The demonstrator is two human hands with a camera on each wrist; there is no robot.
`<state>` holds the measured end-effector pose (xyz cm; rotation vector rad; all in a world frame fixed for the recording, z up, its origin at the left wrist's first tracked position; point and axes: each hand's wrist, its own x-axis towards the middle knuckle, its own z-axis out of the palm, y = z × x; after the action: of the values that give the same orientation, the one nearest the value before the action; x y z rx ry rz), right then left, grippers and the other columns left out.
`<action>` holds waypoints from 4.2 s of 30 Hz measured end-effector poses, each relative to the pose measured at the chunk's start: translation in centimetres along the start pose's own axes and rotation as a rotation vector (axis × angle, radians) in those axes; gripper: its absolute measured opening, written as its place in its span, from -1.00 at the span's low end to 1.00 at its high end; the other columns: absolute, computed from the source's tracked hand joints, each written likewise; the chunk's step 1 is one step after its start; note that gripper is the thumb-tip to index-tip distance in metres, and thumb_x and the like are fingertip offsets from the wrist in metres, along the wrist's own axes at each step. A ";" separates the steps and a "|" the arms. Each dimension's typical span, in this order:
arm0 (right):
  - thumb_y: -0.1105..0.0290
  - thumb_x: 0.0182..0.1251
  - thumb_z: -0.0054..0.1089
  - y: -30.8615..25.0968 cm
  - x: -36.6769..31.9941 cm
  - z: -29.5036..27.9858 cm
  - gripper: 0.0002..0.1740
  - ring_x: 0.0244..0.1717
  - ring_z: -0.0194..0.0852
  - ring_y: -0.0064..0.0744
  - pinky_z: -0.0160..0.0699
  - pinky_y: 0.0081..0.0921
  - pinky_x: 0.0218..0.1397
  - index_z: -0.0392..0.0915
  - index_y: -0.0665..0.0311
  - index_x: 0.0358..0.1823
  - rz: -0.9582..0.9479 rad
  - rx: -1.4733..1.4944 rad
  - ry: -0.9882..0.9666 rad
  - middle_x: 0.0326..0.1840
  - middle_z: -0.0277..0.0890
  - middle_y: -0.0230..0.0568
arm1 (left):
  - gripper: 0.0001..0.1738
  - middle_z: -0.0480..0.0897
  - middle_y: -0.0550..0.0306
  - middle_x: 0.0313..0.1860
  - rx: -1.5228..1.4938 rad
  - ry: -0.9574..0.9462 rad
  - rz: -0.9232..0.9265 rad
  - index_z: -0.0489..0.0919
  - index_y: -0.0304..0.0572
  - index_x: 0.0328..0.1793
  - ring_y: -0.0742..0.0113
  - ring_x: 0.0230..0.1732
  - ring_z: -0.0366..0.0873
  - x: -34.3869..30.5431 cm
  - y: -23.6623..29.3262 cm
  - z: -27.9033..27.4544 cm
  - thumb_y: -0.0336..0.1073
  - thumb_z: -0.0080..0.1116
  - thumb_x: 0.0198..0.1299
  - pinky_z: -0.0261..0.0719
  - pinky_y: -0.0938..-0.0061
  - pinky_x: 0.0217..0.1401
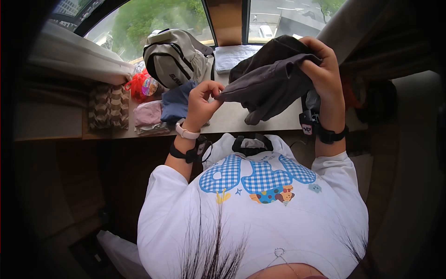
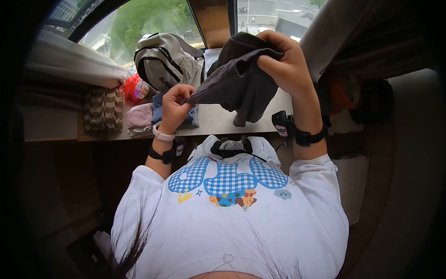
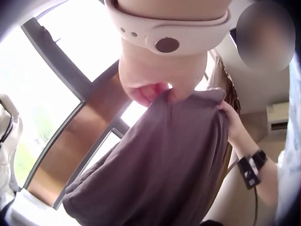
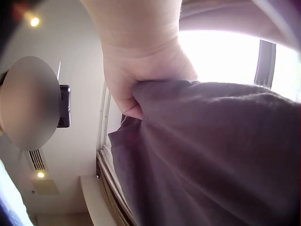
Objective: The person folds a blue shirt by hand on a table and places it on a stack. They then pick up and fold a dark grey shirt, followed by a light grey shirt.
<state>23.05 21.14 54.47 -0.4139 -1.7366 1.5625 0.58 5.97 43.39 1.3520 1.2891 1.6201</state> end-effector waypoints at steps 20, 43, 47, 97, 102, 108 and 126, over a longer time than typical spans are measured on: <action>0.41 -0.37 0.03 -3.3 -1.9 2.5 -0.74 -0.35 0.59 -0.09 0.52 -0.52 -0.27 0.36 0.45 -0.56 -0.173 0.086 -0.742 -0.36 0.49 0.28 | -0.77 0.45 -0.04 0.11 -0.129 -0.932 -0.063 0.58 -0.25 -0.41 0.12 0.17 0.33 3.0 2.2 1.5 -0.35 0.18 -0.30 0.20 0.33 0.24; 0.49 -0.30 -0.05 -1.7 -5.3 -0.4 -0.68 -0.30 0.54 -0.17 0.52 -0.44 -0.21 0.40 0.54 -0.40 -0.003 0.125 -0.309 -0.38 0.49 0.13 | -0.86 0.45 0.08 -0.23 0.129 -0.884 -0.105 0.59 -0.27 -0.52 0.27 -0.14 0.39 3.3 3.8 -1.0 -0.35 0.22 -0.24 0.29 0.48 -0.07; 0.52 -0.37 -0.07 -2.1 -4.4 1.0 -0.67 -0.29 0.55 -0.16 0.52 -0.45 -0.18 0.42 0.53 -0.43 -0.005 0.119 -0.350 -0.38 0.50 0.12 | -0.83 0.40 -0.07 0.07 0.116 -0.781 0.004 0.58 -0.23 -0.49 0.05 0.10 0.34 2.6 3.5 1.0 -0.38 0.23 -0.31 0.26 0.33 0.11; 0.59 -0.26 -0.02 0.4 -8.6 1.2 -0.68 -0.31 0.43 -0.44 0.34 -0.61 -0.17 0.44 0.48 -0.33 0.120 0.244 -0.362 -0.29 0.51 -0.08 | -0.84 0.39 0.24 -0.59 -0.018 -1.059 -0.120 0.51 -0.32 -0.47 0.42 -0.51 0.29 0.5 2.6 0.9 -0.44 0.24 -0.21 0.23 0.58 -0.46; 0.60 -0.05 -0.03 0.6 -8.1 1.0 -0.80 -0.37 0.28 -0.75 0.22 -0.82 -0.29 0.40 0.39 -0.31 0.389 0.276 -0.027 -0.41 0.39 -0.42 | -0.80 0.42 0.22 -0.54 -0.120 -0.893 -0.235 0.50 -0.36 -0.37 0.41 -0.41 0.34 0.5 3.3 0.7 -0.44 0.24 -0.15 0.31 0.61 -0.27; 0.58 -0.03 0.05 0.1 -8.2 0.1 -0.83 -0.40 0.35 -0.67 0.31 -0.75 -0.33 0.41 0.40 -0.33 0.389 0.544 -0.033 -0.41 0.42 -0.37 | -0.82 0.40 0.10 -0.51 0.118 -0.818 -0.066 0.42 -0.36 -0.39 0.22 -0.47 0.35 1.1 7.4 -0.1 -0.42 0.19 -0.04 0.32 0.49 -0.34; 0.36 0.25 -0.12 2.5 -10.3 7.7 -0.49 0.29 0.08 0.08 0.05 0.00 0.29 0.14 0.24 0.25 -0.286 -0.147 -1.058 0.28 0.05 0.22 | -0.62 0.48 0.15 -0.27 -0.072 -0.646 -0.611 0.54 -0.30 -0.19 0.48 -0.48 0.28 -7.9 6.8 -5.6 -0.44 0.03 -0.28 0.26 0.64 -0.42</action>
<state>23.88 9.25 49.09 0.7163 -2.5297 1.5296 -2.13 -4.83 47.39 1.1409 1.0736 0.7201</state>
